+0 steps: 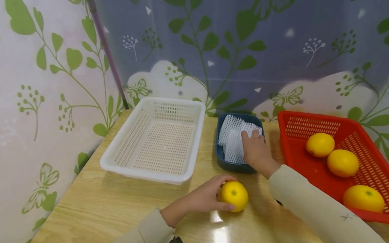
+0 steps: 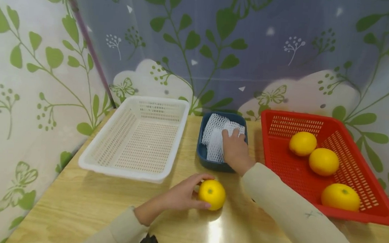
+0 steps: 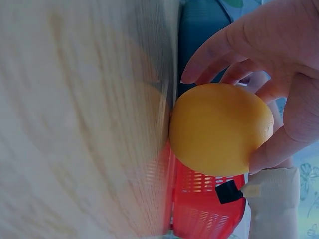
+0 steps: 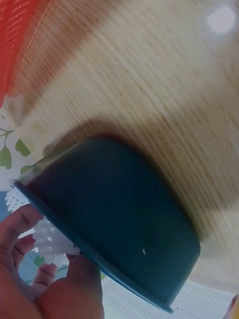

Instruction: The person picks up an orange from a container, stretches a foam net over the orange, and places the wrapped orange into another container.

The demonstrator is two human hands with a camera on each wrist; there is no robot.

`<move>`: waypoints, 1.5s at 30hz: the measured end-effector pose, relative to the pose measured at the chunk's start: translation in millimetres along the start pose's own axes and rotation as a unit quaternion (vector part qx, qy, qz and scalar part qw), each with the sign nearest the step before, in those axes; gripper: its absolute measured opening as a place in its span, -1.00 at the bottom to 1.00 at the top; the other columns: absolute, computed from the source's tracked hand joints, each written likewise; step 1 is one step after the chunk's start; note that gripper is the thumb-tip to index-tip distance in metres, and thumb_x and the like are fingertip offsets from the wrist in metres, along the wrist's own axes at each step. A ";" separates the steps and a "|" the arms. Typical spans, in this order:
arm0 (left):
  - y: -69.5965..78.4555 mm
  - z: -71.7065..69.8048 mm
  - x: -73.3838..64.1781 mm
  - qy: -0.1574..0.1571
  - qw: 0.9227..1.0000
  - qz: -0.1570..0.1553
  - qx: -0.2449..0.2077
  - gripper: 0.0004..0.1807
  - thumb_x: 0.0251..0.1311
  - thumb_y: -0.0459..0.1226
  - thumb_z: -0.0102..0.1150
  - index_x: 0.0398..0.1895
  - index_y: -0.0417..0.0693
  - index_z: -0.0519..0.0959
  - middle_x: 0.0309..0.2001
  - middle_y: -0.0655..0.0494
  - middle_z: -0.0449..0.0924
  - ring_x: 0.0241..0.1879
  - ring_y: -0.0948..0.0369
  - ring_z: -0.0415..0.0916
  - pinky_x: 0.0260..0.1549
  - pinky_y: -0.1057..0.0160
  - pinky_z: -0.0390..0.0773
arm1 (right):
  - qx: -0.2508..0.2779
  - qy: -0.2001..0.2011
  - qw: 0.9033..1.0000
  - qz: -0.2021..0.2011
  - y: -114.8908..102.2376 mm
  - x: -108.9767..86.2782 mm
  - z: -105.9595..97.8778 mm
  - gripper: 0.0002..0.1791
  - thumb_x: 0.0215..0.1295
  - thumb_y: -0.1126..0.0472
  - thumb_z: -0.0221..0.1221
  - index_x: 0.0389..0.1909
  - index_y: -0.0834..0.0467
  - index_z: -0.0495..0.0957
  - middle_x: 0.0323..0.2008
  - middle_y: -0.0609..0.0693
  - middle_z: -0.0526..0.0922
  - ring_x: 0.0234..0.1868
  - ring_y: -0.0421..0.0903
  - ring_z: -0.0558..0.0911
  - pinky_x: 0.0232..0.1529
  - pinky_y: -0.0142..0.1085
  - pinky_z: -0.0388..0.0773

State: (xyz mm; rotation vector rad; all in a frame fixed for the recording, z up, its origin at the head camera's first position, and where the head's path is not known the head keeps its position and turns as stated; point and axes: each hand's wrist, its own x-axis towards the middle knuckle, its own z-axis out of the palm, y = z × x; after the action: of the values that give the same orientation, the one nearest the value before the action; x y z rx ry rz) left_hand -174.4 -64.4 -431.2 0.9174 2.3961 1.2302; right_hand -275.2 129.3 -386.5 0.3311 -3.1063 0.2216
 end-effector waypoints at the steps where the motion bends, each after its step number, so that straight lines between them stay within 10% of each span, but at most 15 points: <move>1: 0.1 0.1 0.0 0.000 1.000 0.000 0.001 -0.26 0.09 -0.17 0.42 0.33 -0.02 0.31 0.23 0.01 0.36 0.07 0.25 0.34 -0.04 0.33 0.47 | 0.003 0.011 1.000 -0.002 0.5 0.8 -0.3 -0.32 0.05 0.47 0.29 0.21 0.30 0.22 0.06 0.52 0.28 -0.03 0.44 0.40 0.00 0.26 0.48; 20: -0.4 -0.8 -4.4 0.004 1.000 -0.004 -0.005 -0.25 0.15 -0.13 0.36 0.37 -0.09 0.26 0.28 -0.01 0.33 0.15 0.17 0.34 0.11 0.24 0.40 | 0.098 0.069 0.993 -0.007 9.3 -13.3 -48.3 -0.55 0.14 0.40 0.20 0.07 0.31 0.36 -0.02 0.39 0.36 -0.21 0.26 0.46 -0.18 0.09 0.59; 28: 6.1 -5.0 -5.3 0.067 0.996 -0.021 -0.056 -0.41 0.34 -0.08 0.15 0.36 -0.05 0.26 0.33 -0.05 0.31 0.27 -0.05 0.31 0.17 0.01 0.43 | 0.149 0.079 0.985 -0.030 7.0 -34.6 -72.0 -0.61 0.17 0.34 0.18 0.04 0.26 0.39 0.12 0.39 0.33 -0.17 0.23 0.43 -0.10 0.09 0.55; 38: 22.0 -11.8 6.8 0.232 0.954 0.044 -0.185 -0.44 0.41 -0.15 0.04 0.41 0.00 0.18 0.34 -0.04 0.29 0.27 -0.01 0.34 0.21 0.09 0.41 | 0.231 0.043 0.970 -0.061 3.5 -67.7 -88.1 -0.65 0.16 0.27 0.23 -0.02 0.24 0.49 -0.09 0.24 0.48 -0.20 0.09 0.46 -0.25 -0.12 0.53; 45: 20.8 -12.9 14.2 0.250 0.938 0.008 -0.241 -0.42 0.45 -0.19 -0.02 0.47 0.05 0.10 0.39 -0.10 0.17 0.34 -0.07 0.24 0.30 -0.03 0.28 | 0.254 0.020 0.963 -0.086 -3.8 -83.4 -76.3 -0.65 0.15 0.28 0.29 -0.04 0.22 0.49 -0.10 0.22 0.51 -0.23 0.04 0.46 -0.28 -0.24 0.53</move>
State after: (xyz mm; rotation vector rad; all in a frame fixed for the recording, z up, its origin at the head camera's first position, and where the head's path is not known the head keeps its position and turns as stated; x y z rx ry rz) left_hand -183.4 -54.0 -406.4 0.5124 2.2339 2.1392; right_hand -193.3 153.8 -312.5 0.5874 -2.9091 1.0084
